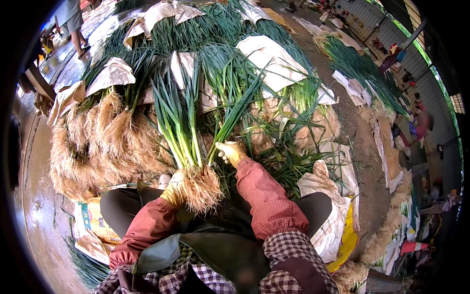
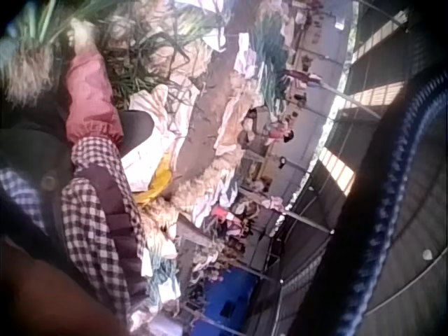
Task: The person cleans green onions by hand, peeling away dry or dirty outer layers from the bulbs and stalks, and then covers a bundle with a large white sheet.
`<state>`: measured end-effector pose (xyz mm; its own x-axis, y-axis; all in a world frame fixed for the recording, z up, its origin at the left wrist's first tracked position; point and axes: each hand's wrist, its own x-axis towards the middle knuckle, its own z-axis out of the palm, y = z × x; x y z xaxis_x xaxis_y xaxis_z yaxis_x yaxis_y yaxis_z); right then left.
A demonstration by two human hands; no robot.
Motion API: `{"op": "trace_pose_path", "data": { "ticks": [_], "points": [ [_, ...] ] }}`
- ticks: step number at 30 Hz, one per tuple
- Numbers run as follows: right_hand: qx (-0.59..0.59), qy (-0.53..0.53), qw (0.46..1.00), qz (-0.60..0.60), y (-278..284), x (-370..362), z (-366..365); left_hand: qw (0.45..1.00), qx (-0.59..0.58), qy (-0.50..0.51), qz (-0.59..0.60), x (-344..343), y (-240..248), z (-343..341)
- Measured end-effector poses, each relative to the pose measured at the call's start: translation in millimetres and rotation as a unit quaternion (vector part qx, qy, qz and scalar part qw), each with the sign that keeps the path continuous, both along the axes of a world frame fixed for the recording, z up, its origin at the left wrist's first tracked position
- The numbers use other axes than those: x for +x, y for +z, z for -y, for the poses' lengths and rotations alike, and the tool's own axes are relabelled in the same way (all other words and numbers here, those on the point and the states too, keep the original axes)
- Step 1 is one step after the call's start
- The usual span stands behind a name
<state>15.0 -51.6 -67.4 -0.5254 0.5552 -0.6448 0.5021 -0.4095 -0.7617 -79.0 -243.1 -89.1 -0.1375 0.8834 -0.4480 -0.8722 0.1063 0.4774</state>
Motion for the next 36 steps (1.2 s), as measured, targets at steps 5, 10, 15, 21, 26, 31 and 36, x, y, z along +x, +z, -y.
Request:
{"op": "trace_pose_path", "data": {
  "ticks": [5, 10, 15, 21, 26, 31, 36],
  "points": [
    [0.143, 0.078, 0.986, 0.034, 23.5, -5.0, 7.5, 0.82, 0.073, -0.064, -0.563, -1.4, -27.1, 5.9],
    [0.084, -0.012, 0.948, -0.306, 102.9, -21.2, 46.2, 0.806, 0.023, -0.086, -0.585, -10.8, -48.5, 8.7],
    [0.046, -0.335, 0.855, -0.394, 58.3, 43.9, -33.9, 0.984, -0.02, 0.031, 0.176, 12.5, 42.1, -1.3],
    [-0.192, -0.09, 0.913, -0.349, -33.6, -4.4, 34.1, 0.965, 0.094, 0.012, 0.246, 16.5, 61.7, 28.6],
    [-0.064, -0.235, 0.907, -0.345, 104.5, -89.5, -79.0, 0.985, 0.041, 0.019, 0.168, 35.7, 128.4, 84.8],
    [0.268, -0.15, 0.916, -0.257, 107.0, -66.1, -103.0, 0.857, 0.08, 0.06, 0.505, 26.6, 105.5, 80.7],
    [0.334, 0.509, 0.755, 0.244, -22.2, 78.1, -15.5, 0.765, 0.15, 0.066, 0.623, 25.3, 92.9, 56.6]
  ]
}}
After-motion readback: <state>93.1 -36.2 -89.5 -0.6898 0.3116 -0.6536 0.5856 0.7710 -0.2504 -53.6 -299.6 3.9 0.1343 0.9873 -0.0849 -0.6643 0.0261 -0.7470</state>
